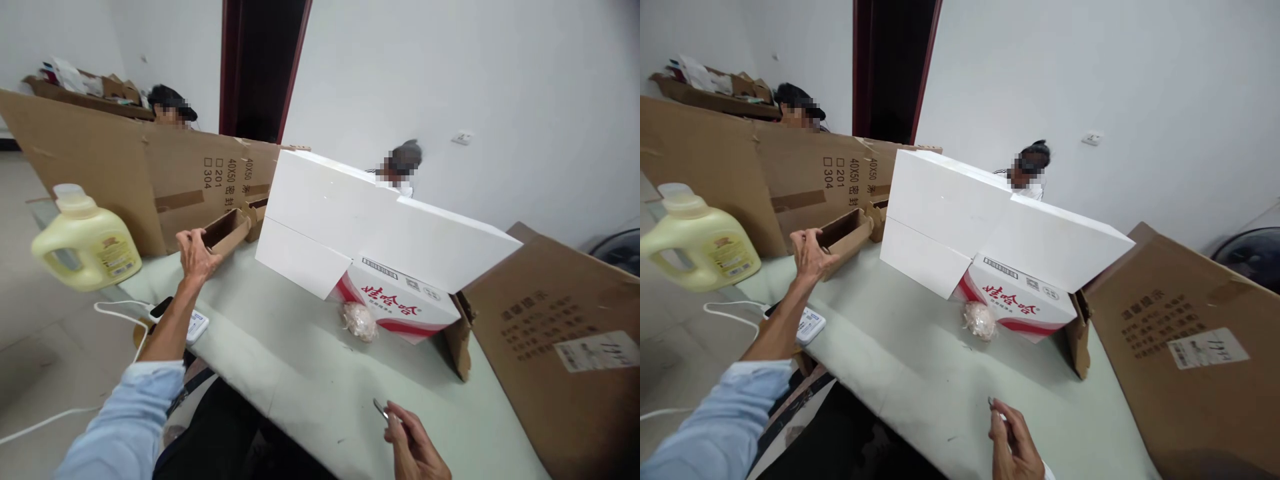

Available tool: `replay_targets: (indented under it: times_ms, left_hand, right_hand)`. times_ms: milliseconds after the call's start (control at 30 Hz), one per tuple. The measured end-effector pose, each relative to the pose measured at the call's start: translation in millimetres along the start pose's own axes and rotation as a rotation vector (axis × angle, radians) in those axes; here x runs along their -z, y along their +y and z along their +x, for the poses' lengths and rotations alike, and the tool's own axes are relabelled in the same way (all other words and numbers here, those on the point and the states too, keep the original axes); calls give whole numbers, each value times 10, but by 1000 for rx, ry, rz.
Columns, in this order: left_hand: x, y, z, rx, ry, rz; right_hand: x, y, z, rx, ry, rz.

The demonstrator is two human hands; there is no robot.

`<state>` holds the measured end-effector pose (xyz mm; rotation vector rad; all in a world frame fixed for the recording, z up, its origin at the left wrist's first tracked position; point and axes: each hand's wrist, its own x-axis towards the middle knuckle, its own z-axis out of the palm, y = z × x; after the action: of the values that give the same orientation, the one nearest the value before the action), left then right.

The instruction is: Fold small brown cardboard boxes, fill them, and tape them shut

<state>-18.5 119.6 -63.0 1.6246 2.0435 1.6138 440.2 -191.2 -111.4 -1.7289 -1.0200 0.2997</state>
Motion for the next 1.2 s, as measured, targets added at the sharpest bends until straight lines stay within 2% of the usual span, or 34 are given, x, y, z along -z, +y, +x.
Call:
replay_targets:
  times_ms: [67,167,333,500,600,667,700,833,933,1000,1067,1200]
  left_hand:
    - [116,70,-373,-31,-1,-2]
    - [272,188,-951,-109,-67,-19]
    - [484,378,-1750,-423,-216,-139]
    - [685,394,-2221,-658,-444,-311]
    - [803,300,-2386,-699,-620,-404]
    - [844,228,-2442,-611,-718,-452]
    - [842,196,-2447,-523,-730,-457]
    - [691,103,-2312,11,-670,-367]
    - [516,82,-2148,318,-784,-355]
    - [427,105,-2069,382,-891,-411]
    - [380,158,-2012,368,-969,-488]
    - [397,317,-1872,310,-1031,-638]
  right_hand:
    - [-92,-79,31,17,-34,18]
    - [-250,-169,52,46,-70,36]
    - [-482,-223,90,-25,-142,112]
    - [-585,-227,162,-152,-208,288]
    - [-577,-215,173,-214,-266,309]
    - [-557,-198,163,-227,-316,279]
    - [-546,-188,154,-221,-345,255]
    - [-521,-177,113,-163,-438,137]
    - [-541,-220,61,-125,-538,102]
    - [-568,-257,8,-105,-610,124]
    - [-593,-281,-54,-95,-639,156]
    - [-604,-243,-184,-79,-581,178]
